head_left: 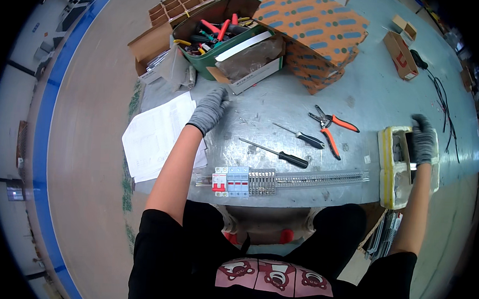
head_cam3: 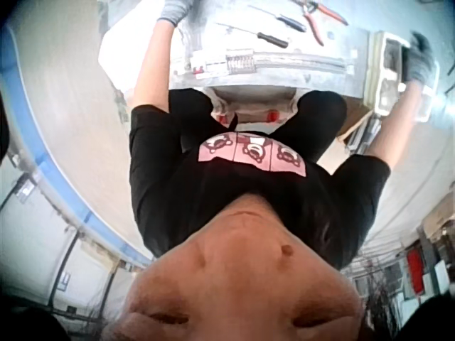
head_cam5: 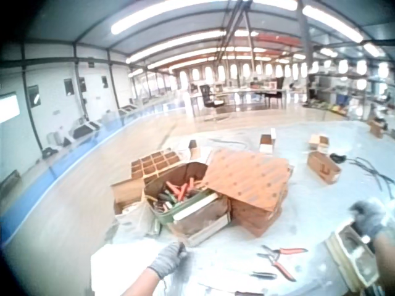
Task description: The person assembles small metal components into a long metal rail using a screwdriver. They repeatedly pick up components from a tray, insert them into slots on the rail, and tighten them with the screwdriver. The person also handles a smartphone and various tools on the workbench.
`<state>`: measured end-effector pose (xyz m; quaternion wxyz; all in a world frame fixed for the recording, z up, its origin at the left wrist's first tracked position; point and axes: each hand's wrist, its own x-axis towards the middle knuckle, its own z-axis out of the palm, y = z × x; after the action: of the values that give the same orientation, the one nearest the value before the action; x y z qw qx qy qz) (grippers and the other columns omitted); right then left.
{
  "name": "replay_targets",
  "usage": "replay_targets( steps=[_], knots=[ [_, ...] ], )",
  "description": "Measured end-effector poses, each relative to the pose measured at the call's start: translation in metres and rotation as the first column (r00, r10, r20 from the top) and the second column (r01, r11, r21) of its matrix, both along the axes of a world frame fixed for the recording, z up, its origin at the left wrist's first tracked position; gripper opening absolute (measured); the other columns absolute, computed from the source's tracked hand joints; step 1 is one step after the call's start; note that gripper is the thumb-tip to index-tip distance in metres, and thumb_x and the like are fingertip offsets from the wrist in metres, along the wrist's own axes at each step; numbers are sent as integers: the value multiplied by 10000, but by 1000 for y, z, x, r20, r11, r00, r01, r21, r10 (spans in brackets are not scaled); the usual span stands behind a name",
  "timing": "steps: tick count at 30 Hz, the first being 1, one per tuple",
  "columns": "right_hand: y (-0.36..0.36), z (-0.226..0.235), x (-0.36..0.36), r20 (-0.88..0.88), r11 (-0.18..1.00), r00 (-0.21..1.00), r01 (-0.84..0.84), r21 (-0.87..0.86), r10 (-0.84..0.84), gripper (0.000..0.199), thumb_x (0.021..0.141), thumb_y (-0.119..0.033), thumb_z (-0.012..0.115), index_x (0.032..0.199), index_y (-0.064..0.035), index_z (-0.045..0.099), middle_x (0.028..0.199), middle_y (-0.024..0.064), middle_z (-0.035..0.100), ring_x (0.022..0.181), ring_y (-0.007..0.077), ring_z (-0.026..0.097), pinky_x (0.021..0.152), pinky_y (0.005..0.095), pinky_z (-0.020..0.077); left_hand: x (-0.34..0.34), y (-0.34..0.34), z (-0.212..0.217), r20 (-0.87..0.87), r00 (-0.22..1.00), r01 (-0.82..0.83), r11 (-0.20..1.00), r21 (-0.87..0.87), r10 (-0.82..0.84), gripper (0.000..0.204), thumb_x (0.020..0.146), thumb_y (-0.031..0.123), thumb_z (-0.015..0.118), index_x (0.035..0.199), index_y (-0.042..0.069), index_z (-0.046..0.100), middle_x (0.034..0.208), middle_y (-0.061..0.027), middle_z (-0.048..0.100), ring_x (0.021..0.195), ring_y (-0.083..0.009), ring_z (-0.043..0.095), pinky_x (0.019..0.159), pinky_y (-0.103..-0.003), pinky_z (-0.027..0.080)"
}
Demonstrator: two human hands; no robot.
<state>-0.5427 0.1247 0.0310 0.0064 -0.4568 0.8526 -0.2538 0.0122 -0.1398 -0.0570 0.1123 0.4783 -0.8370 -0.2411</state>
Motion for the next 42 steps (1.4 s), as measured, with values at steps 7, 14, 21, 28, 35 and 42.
replay_targets(
  steps=[7, 14, 21, 28, 35, 42],
  knots=[
    [-137, -42, 236, 172, 724, 714, -690, 7, 679, 369, 784, 79, 521, 1123, -29, 620, 1144, 156, 604, 1045, 324, 587, 949, 377, 459, 7, -7, -29, 85, 977, -161, 940, -302, 195, 232, 845, 99, 565, 1073, 73, 600, 1164, -190, 593, 1047, -374, 569, 905, -438, 457],
    [-226, -99, 331, -21, 763, 798, -569, 307, 603, 526, 752, 19, 583, 1264, -96, 548, 1363, 164, 465, 1277, 350, 421, 1085, 399, 350, -37, 18, -17, 167, 985, 19, 930, -368, 46, 435, 786, 26, 509, 1212, 89, 570, 1273, -147, 544, 1204, -331, 483, 1043, -402, 361],
    [-214, -91, 357, 63, 661, 697, -702, 265, 714, 507, 736, 22, 605, 1228, -97, 578, 1314, 156, 487, 1229, 358, 445, 1072, 391, 362, -35, 33, -28, 121, 986, 149, 935, -322, -116, 502, 776, 6, 528, 1269, 100, 535, 1304, -128, 521, 1233, -310, 464, 1080, -384, 326],
    [-180, -84, 324, 44, 661, 699, -692, 290, 713, 554, 692, -173, 758, 1208, -68, 588, 1202, 169, 531, 1167, 352, 488, 1029, 393, 398, -12, 47, -8, -61, 996, 63, 998, -12, -64, 696, 739, 298, 768, 1319, 43, 479, 1348, -246, 432, 1265, -382, 419, 1096, -395, 334],
    [-205, -105, 337, 300, 681, 707, -703, 202, 641, 646, 598, -206, 860, 1181, -74, 615, 1152, 183, 544, 1021, 352, 587, 900, 385, 502, -39, 41, -24, -96, 989, 97, 984, -149, -112, 423, 749, 189, 706, 1122, 34, 578, 1128, -225, 537, 1062, -369, 538, 938, -422, 440],
    [-209, -112, 372, 396, 762, 705, -648, 23, 588, 285, 688, -115, 788, 921, -45, 640, 904, 176, 575, 824, 340, 606, 787, 400, 508, -46, 59, -32, -341, 927, -184, 982, -49, 156, 182, 815, 47, 536, 991, 46, 583, 984, -204, 603, 939, -388, 582, 858, -443, 467]
  ],
)
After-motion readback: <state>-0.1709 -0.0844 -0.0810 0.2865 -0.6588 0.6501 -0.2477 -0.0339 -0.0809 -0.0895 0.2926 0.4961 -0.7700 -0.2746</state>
